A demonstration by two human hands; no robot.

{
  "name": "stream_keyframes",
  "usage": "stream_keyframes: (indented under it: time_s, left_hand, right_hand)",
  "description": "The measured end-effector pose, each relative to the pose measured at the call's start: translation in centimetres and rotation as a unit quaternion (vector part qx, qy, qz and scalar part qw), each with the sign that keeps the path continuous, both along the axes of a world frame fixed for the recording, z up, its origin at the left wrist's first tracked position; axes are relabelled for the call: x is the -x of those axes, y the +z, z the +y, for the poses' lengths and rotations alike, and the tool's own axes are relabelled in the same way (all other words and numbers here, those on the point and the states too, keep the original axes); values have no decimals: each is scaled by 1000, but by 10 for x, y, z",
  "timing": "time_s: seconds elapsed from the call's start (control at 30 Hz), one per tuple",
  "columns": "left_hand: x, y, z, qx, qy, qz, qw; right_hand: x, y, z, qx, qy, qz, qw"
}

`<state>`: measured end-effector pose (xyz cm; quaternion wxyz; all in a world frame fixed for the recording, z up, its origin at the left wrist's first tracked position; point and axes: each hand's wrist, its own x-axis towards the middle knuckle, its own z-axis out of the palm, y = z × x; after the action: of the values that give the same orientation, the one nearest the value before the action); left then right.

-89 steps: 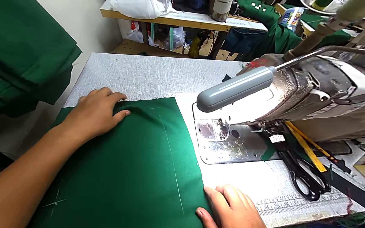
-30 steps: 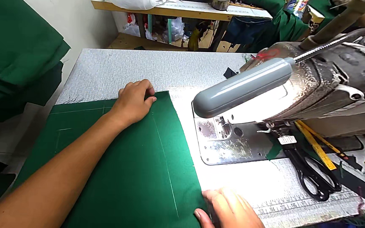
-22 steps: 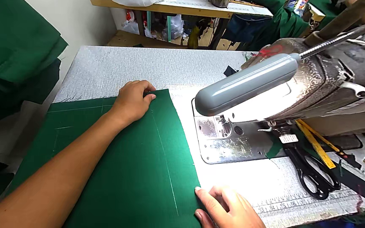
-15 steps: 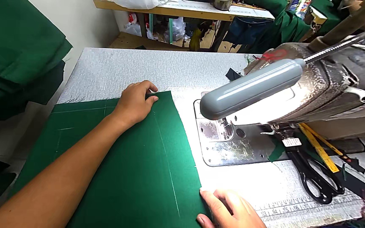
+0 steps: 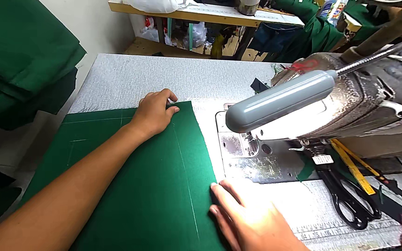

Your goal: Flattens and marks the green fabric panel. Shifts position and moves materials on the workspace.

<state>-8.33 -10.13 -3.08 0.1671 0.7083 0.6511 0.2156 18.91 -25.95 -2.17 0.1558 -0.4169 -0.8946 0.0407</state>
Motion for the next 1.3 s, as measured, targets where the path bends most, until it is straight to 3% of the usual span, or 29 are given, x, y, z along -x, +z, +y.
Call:
stream_keyframes:
  time_s: [0.07, 0.2, 0.33, 0.57, 0.67, 0.77, 0.83, 0.93, 1.07, 1.2, 1.3]
  left_hand:
    - [-1, 2, 1, 7, 3, -3, 1000]
    - [-1, 2, 2, 15, 3, -11, 1000]
    - [-2, 1, 0, 6, 7, 6, 1000]
    - [10, 0, -72, -70, -29, 154, 985]
    - [9, -7, -105, 10, -30, 213, 976]
    - [9, -17, -112, 3, -28, 222, 975]
    - [12, -23, -109, -40, -35, 220, 974]
    - [16, -31, -106, -77, -46, 211, 973]
    - [20, -35, -105, -72, -54, 197, 976]
    - [18, -29, -105, -54, -51, 196, 978]
    - [22, -35, -104, -61, -48, 203, 976]
  right_hand:
    - [8, -10, 22, -43, 47, 2, 998]
    - [15, -14, 52, -8, 120, -60, 991]
    - [12, -11, 64, 107, 120, -130, 978]
    - [9, -18, 64, 79, 119, -105, 984]
    - [11, -18, 65, 86, 121, -113, 983]
    - [12, -5, 63, 136, 124, -130, 974]
    - [1, 7, 53, 113, 110, -86, 984]
    - [-46, 12, 38, -19, 2, -11, 1000]
    - [-146, 18, 49, -109, -242, -45, 963]
    - [-195, 41, 62, 100, -425, -166, 884]
    - [-201, 46, 69, 165, -452, -175, 859]
